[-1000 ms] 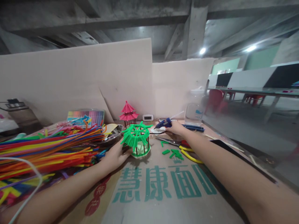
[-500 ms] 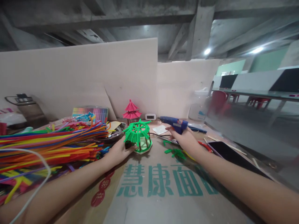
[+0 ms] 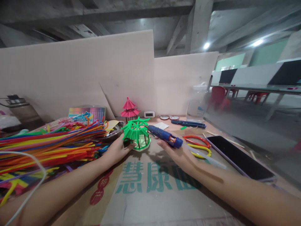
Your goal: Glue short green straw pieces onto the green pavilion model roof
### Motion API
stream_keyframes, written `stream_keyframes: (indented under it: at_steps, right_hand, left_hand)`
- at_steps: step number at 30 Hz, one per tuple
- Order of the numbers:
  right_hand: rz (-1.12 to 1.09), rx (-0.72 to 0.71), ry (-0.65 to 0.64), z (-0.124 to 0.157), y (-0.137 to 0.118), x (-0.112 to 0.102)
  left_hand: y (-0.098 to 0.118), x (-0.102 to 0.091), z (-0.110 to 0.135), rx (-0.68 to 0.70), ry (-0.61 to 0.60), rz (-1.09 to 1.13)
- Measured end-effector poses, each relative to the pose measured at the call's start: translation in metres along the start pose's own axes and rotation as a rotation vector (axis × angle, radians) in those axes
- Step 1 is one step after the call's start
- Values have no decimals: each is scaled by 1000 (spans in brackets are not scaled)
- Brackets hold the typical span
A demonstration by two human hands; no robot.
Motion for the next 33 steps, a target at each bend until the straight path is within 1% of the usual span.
stream_keyframes:
  at_steps: [2, 5, 11, 17, 22, 25, 33]
  right_hand:
    - [9, -23, -44, 1, -5, 3]
    - [33, 1, -67, 2, -4, 7]
    - [14, 39, -9, 3, 2, 8]
    - [54, -7, 8, 2, -2, 7]
    - [-12, 85, 51, 0, 0, 8]
    - [-20, 109, 86, 0, -1, 8]
    - [8, 85, 99, 0, -4, 6]
  left_hand:
    - [1, -1, 0, 7, 5, -1]
    - [3, -3, 0, 7, 9, -4]
    - [6, -6, 0, 24, 17, -21]
    - [4, -6, 1, 20, 22, -37]
    - [7, -7, 0, 50, 35, -41]
    - [7, -7, 0, 52, 30, -50]
    - [9, -8, 0, 83, 45, -45]
Point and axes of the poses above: each hand's wrist, its own z-axis away from the middle knuckle, its own x-axis out of the palm, y = z × x, the point moved 8 cm from there along -z, towards the middle knuckle, and after that the axes turned 10 degrees about -z, right-handed, at the moved point
